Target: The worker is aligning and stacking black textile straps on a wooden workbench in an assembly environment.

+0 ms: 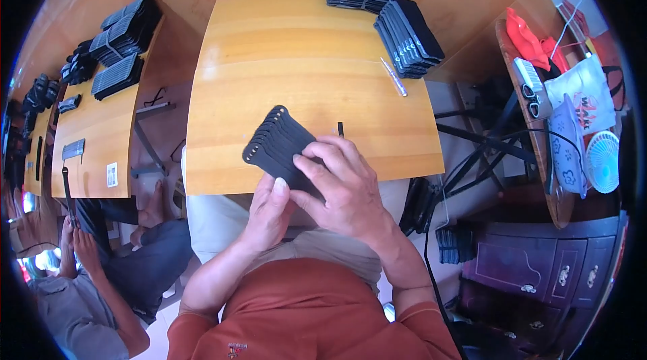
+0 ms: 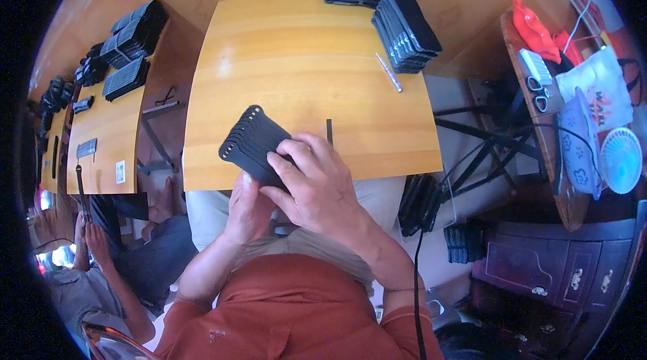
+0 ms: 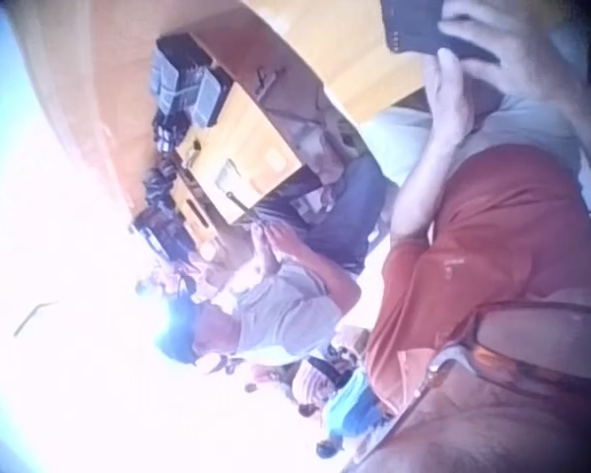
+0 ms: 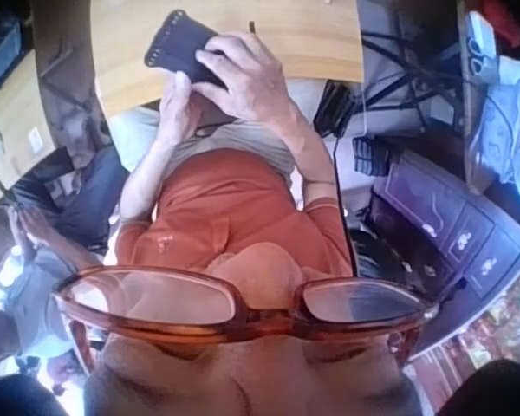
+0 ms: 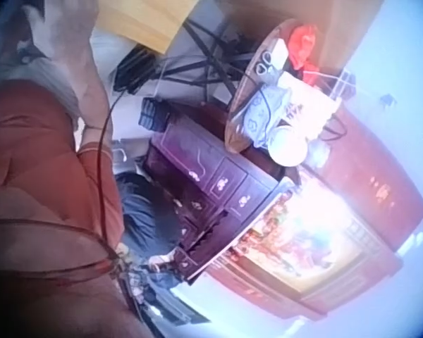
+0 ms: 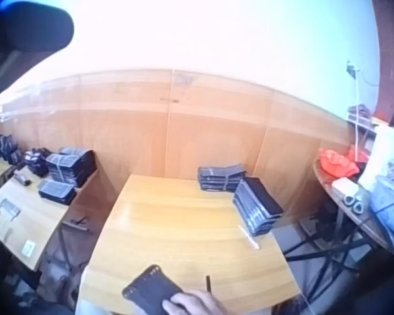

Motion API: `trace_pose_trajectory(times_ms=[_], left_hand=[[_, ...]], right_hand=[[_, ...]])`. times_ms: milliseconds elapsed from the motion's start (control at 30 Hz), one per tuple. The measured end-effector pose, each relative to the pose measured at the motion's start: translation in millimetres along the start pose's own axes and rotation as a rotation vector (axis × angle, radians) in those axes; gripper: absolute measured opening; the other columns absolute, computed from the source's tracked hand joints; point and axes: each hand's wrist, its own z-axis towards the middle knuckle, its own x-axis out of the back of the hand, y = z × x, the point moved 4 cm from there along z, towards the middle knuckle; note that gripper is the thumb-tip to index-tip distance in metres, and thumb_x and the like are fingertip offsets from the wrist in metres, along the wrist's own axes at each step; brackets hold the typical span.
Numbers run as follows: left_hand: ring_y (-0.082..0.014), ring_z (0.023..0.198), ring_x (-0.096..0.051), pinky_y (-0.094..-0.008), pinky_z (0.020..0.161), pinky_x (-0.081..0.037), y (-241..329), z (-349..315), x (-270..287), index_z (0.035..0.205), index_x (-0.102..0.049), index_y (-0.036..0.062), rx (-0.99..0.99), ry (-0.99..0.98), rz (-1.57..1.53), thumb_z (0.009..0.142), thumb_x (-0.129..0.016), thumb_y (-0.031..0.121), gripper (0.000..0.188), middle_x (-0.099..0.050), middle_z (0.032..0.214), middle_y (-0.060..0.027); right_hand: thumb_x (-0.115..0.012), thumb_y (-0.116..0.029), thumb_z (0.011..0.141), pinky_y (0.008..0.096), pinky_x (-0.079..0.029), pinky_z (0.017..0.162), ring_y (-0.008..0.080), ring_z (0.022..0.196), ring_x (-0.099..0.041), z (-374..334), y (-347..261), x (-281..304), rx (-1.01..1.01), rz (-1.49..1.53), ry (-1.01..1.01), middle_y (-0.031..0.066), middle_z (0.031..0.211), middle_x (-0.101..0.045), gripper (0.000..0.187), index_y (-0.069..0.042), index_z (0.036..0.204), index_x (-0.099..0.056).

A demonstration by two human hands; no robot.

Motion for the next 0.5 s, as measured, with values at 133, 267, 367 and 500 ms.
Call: trace_pose_trajectory(times_ms=[133,267,367,500], left_hand=[[-0.025,0.137,-0.051,-0.0428,0.115,-0.042,-4,3,5,0.156,-0.036,0.0013,0.076,0.054,-0.056,0.11,-0.048,0.045,0.064,-0.051,0.149,-0.0138],[-0.0228,0.132,-0.056,-0.0413,0.11,-0.047,-10,6,8,0.153,-0.039,0.0014,0.151,0.083,-0.069,0.111,-0.049,0.039,0.057,-0.053,0.147,-0.0137],[-0.0197,0.125,-0.059,-0.0369,0.102,-0.052,-17,11,11,0.154,-0.04,0.002,0.178,0.042,-0.025,0.111,-0.051,0.035,0.056,-0.054,0.146,-0.013],[-0.0195,0.118,-0.062,-0.0345,0.097,-0.055,-16,7,17,0.157,-0.039,0.0025,0.134,0.013,0.205,0.109,-0.059,0.023,0.057,-0.053,0.148,-0.0132]], right_hand=[[-0.093,-0.025,0.067,0.0502,-0.049,0.106,0.0371,0.126,-0.057,-10,4,-10,0.036,-0.032,-0.053,0.0132,0.137,-0.057,0.061,-0.01,0.122,-0.071],[-0.093,-0.025,0.068,0.046,-0.056,0.096,0.0367,0.117,-0.064,-18,12,-17,-0.04,0.025,-0.117,0.0147,0.137,-0.057,0.064,-0.009,0.125,-0.068],[-0.091,-0.023,0.07,0.0449,-0.058,0.093,0.0373,0.115,-0.066,-12,25,-6,-0.018,0.003,-0.056,0.0171,0.134,-0.061,0.061,-0.007,0.125,-0.067],[-0.087,-0.017,0.076,0.0455,-0.052,0.104,0.0412,0.124,-0.062,11,79,25,-0.101,-0.108,0.079,0.0219,0.137,-0.06,0.058,-0.002,0.127,-0.065]])
